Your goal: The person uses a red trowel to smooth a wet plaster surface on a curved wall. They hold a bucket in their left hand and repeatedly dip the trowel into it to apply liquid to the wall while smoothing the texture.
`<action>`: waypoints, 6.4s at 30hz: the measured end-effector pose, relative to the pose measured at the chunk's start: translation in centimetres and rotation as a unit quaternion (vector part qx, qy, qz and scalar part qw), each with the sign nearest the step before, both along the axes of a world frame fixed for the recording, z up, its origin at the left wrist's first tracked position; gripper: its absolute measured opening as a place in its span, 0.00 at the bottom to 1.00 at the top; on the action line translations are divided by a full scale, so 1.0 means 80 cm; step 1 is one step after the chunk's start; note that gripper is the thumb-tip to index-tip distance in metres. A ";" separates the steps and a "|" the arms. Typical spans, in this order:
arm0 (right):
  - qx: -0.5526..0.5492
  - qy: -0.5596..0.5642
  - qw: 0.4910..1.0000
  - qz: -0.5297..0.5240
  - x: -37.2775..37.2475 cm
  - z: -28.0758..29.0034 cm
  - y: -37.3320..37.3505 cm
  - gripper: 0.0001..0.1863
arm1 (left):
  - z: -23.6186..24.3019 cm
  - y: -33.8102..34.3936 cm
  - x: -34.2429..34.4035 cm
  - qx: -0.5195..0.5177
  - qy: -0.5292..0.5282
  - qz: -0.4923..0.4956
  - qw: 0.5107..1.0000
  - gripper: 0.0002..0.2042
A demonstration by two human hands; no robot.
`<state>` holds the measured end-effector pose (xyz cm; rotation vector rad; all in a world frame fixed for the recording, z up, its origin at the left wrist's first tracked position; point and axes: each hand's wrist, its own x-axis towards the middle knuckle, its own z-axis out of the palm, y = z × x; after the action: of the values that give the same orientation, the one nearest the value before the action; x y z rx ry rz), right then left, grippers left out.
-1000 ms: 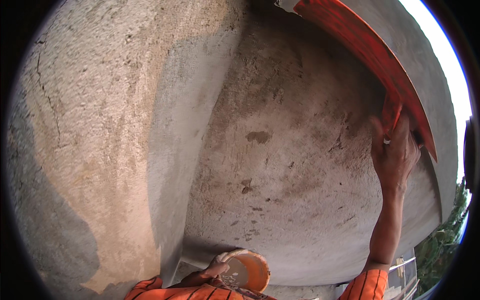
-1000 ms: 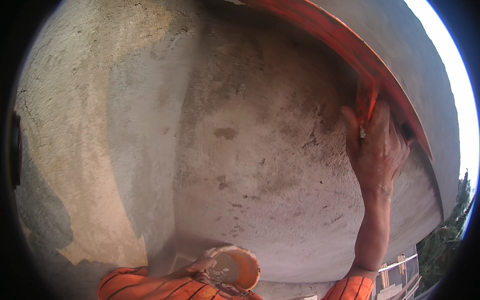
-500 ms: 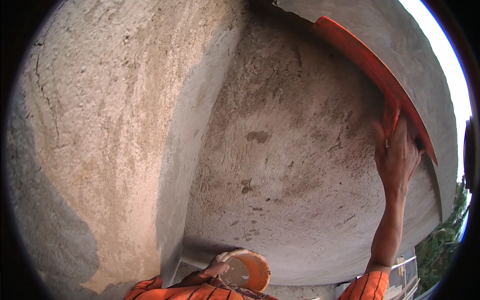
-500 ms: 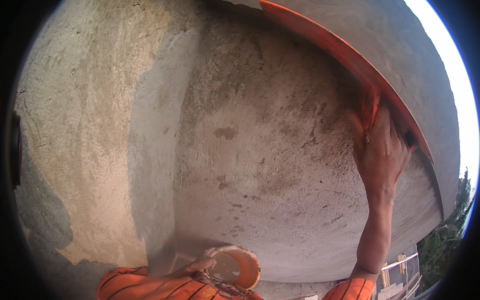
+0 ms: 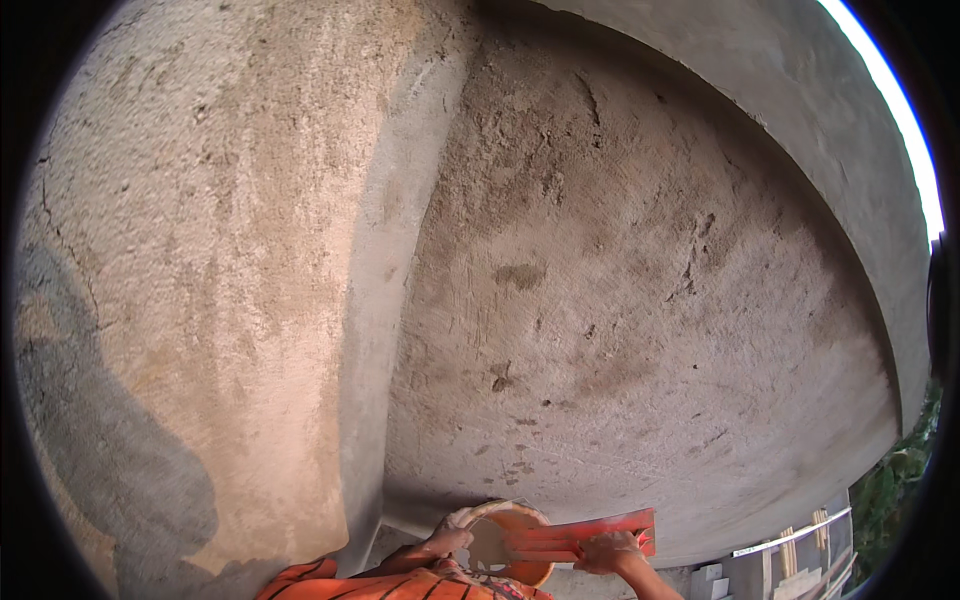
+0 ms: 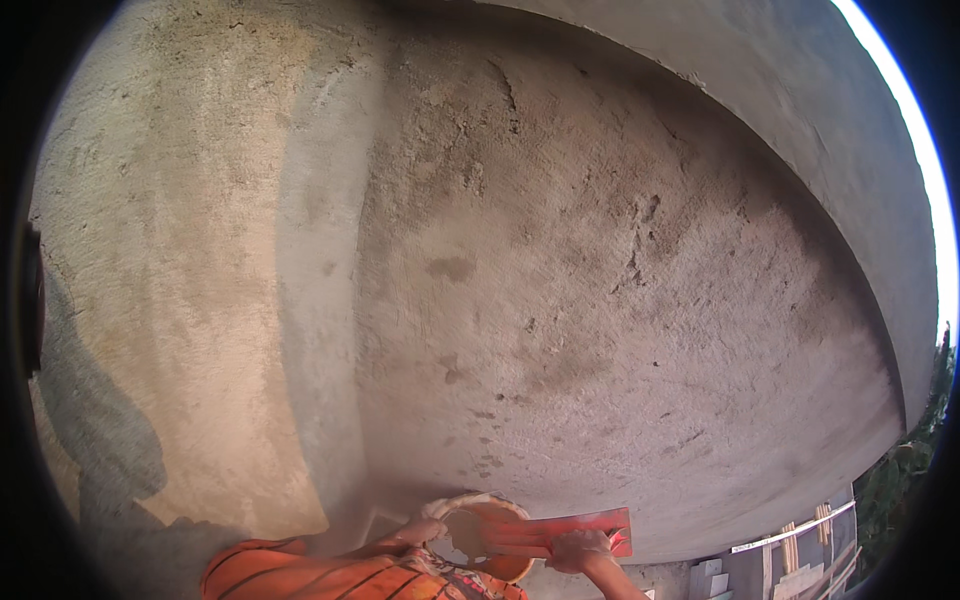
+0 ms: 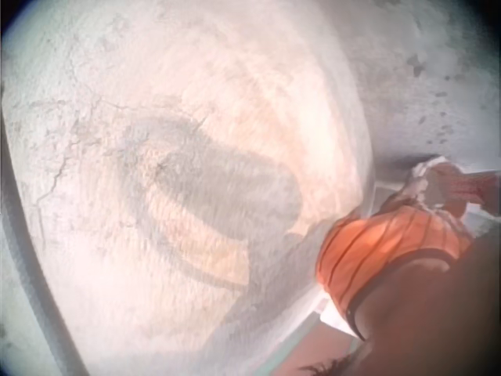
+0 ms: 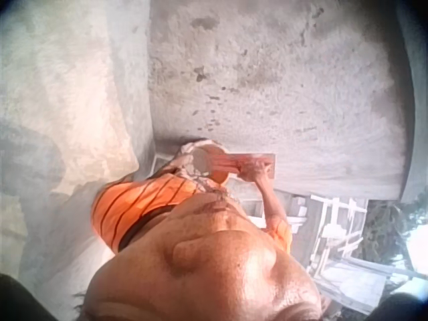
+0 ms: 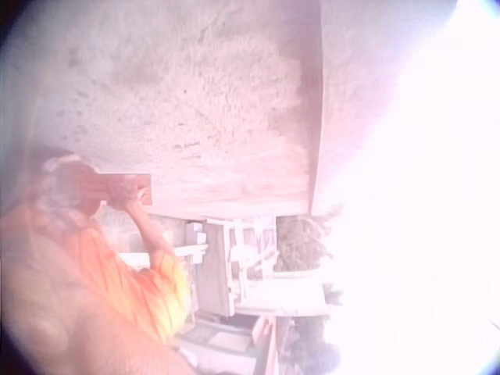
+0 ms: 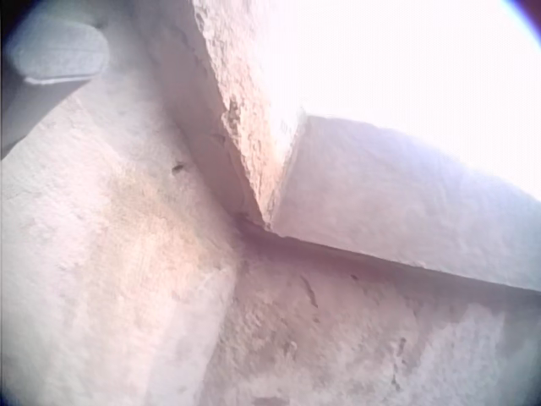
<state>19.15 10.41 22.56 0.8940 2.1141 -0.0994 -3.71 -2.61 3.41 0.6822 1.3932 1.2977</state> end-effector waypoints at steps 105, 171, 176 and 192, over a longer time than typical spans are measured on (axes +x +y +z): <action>0.641 0.587 0.423 0.256 -0.066 0.387 0.028 0.14 | -0.029 0.004 0.001 0.030 -0.093 0.014 0.995 0.32; 0.529 0.712 0.434 0.157 -0.106 0.403 -0.014 0.13 | -0.042 0.002 0.015 0.081 -0.057 0.024 0.995 0.29; 0.525 0.745 0.410 0.007 -0.077 0.448 -0.024 0.14 | -0.037 0.005 0.010 0.074 -0.084 0.014 0.994 0.28; 0.534 0.751 0.388 0.022 -0.095 0.443 -0.032 0.13 | -0.037 0.008 0.007 0.060 -0.059 0.017 0.996 0.29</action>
<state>11.55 7.85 57.99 1.8831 4.0395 1.0693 -3.14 -1.98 0.43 0.6527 1.2438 1.4350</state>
